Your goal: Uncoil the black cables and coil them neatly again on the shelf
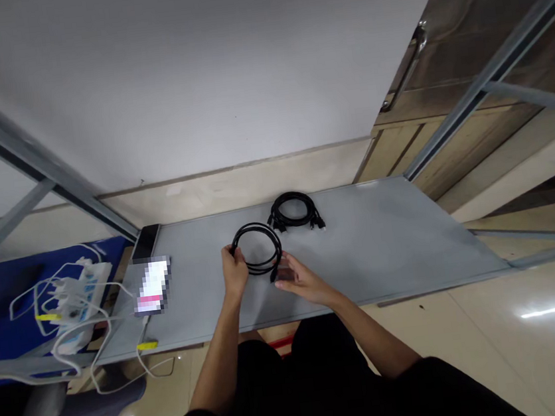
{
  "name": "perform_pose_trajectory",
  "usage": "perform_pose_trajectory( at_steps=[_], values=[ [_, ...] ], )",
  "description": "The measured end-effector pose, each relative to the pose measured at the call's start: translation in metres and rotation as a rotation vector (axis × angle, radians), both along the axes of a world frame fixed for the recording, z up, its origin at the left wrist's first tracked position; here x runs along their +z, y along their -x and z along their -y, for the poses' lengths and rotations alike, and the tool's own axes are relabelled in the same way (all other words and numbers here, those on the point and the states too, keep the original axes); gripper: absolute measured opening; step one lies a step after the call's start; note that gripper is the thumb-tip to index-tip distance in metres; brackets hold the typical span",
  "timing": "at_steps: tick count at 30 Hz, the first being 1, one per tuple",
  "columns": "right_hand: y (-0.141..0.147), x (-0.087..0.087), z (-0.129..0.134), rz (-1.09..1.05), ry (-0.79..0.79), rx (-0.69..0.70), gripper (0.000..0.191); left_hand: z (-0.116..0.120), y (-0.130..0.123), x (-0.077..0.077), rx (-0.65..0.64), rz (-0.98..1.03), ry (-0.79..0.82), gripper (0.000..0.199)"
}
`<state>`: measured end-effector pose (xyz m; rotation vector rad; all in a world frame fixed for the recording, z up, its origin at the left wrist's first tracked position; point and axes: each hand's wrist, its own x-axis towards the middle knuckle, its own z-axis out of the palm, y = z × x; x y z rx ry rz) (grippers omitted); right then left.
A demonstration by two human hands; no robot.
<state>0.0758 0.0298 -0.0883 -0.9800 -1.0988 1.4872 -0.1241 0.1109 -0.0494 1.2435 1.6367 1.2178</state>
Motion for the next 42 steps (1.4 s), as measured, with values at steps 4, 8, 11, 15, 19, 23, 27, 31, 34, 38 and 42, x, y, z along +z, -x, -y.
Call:
perform_pose_trajectory(
  at_steps=[4,8,11,15,19,23,27,31,34,38,42],
  values=[
    [0.002,0.008,-0.007,-0.042,0.074,-0.008,0.051,0.016,-0.012,-0.005,0.001,0.157,0.009,0.017],
    [0.005,0.010,-0.011,-0.041,0.109,-0.077,0.040,0.034,-0.030,-0.013,-0.010,0.425,0.054,0.032],
    [0.009,0.009,-0.014,-0.080,0.074,-0.209,0.041,0.050,-0.046,-0.020,-0.026,0.622,0.067,0.038],
    [0.013,0.010,-0.017,-0.138,0.081,-0.300,0.045,0.070,-0.058,-0.023,-0.074,0.742,0.057,0.043],
    [0.012,0.013,-0.016,-0.012,0.078,-0.372,0.040,0.073,-0.054,-0.013,-0.071,0.719,0.058,0.046],
    [0.010,0.012,-0.009,0.343,-0.090,-0.402,0.023,0.063,-0.041,0.004,-0.018,0.648,0.114,0.058],
    [0.009,0.005,-0.006,0.439,-0.253,-0.425,0.010,0.057,-0.026,0.015,-0.124,0.679,0.178,0.065],
    [0.003,0.001,-0.008,0.403,-0.202,-0.418,0.006,0.061,-0.018,0.012,-0.292,0.739,0.224,0.064],
    [-0.001,0.004,-0.009,0.429,-0.156,-0.464,0.011,0.064,-0.021,0.001,-0.358,0.563,0.125,0.055],
    [-0.009,0.017,-0.006,0.451,-0.135,-0.536,0.030,0.059,-0.020,-0.013,-0.378,0.289,0.038,0.052],
    [-0.034,0.034,-0.005,0.391,-0.148,-0.489,0.049,0.046,0.004,-0.015,-0.205,0.144,0.044,0.043]
  ],
)
